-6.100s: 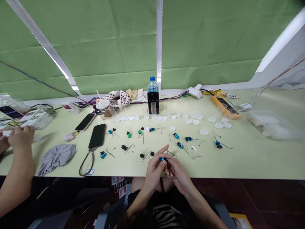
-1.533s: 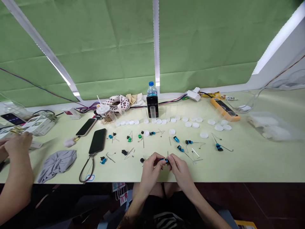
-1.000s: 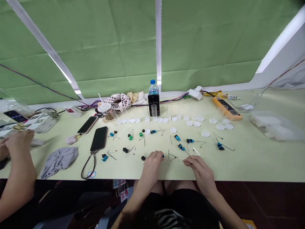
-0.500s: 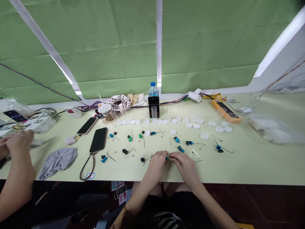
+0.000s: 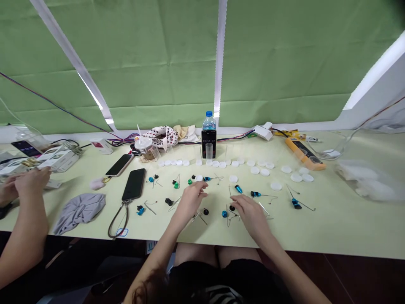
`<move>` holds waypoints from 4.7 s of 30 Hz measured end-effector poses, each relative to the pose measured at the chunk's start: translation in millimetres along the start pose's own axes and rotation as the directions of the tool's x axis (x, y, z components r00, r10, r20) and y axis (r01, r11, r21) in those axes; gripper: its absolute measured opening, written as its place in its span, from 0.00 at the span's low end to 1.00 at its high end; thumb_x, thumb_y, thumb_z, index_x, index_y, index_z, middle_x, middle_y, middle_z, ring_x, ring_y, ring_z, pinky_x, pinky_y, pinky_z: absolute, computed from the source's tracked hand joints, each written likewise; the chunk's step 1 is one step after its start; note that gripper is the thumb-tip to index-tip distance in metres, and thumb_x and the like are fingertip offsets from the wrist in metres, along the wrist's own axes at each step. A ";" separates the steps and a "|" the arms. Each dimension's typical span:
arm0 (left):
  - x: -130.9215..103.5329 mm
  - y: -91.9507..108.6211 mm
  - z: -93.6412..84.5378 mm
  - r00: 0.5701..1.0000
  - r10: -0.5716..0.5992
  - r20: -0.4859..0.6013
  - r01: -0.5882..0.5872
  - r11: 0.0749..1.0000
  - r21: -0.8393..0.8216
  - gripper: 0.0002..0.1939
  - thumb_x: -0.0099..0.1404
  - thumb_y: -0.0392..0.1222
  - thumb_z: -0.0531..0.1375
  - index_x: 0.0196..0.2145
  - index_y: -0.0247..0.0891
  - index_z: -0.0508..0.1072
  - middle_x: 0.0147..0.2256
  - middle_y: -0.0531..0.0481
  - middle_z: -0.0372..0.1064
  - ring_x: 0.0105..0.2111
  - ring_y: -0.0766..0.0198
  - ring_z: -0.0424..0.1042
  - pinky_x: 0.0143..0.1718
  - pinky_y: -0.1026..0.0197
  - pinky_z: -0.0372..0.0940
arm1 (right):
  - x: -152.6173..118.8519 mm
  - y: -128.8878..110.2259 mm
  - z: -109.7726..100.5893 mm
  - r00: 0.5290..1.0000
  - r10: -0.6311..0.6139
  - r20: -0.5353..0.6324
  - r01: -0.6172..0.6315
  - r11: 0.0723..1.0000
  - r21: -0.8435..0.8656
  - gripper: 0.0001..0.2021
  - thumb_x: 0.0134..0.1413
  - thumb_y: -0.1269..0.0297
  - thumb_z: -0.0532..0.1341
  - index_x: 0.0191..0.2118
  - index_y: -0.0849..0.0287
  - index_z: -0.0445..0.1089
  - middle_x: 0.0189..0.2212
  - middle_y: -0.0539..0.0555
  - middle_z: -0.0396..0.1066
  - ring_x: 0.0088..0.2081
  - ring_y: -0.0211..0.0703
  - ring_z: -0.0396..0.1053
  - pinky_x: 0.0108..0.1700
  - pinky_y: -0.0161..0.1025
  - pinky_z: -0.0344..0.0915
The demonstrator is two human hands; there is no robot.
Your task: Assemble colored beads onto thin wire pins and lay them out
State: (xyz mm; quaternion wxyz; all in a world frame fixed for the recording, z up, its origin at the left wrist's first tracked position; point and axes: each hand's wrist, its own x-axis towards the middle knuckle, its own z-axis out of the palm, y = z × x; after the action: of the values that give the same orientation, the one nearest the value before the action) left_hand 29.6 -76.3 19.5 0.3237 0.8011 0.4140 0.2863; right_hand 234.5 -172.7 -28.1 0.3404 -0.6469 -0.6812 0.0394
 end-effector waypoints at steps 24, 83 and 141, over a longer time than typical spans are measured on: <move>107.1 -17.6 -4.7 1.000 0.004 -0.022 -0.014 0.880 -0.474 0.09 0.55 0.41 0.60 0.32 0.33 0.73 0.27 0.49 0.68 0.25 0.67 0.63 0.28 0.64 0.57 | 124.1 45.0 -13.9 0.916 0.139 0.376 -0.083 0.983 -0.163 0.13 0.55 0.59 0.55 0.43 0.57 0.68 0.39 0.55 0.70 0.39 0.45 0.67 0.36 0.36 0.56; 83.6 -14.7 22.4 0.975 -0.185 -0.121 -0.024 0.455 -0.890 0.09 0.51 0.39 0.66 0.30 0.34 0.72 0.30 0.50 0.70 0.23 0.73 0.65 0.30 0.65 0.60 | 149.0 -0.5 12.6 0.971 0.005 0.240 -0.151 0.789 0.595 0.17 0.52 0.47 0.56 0.37 0.56 0.64 0.37 0.54 0.66 0.30 0.39 0.65 0.32 0.38 0.63; 83.7 -13.9 21.3 0.971 -0.208 -0.115 0.003 0.493 -0.870 0.12 0.50 0.41 0.67 0.29 0.35 0.69 0.27 0.53 0.68 0.22 0.72 0.64 0.28 0.66 0.58 | 151.5 -0.2 4.4 0.857 -0.023 0.516 -0.386 0.634 0.670 0.21 0.56 0.44 0.48 0.32 0.59 0.62 0.25 0.51 0.64 0.23 0.36 0.62 0.26 0.36 0.61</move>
State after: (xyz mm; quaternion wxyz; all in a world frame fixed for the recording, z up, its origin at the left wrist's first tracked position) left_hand 79.7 -5.1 11.6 0.6530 0.4707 0.2946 0.5150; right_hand 242.5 -33.5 31.1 0.3922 -0.4827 -0.5925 0.5120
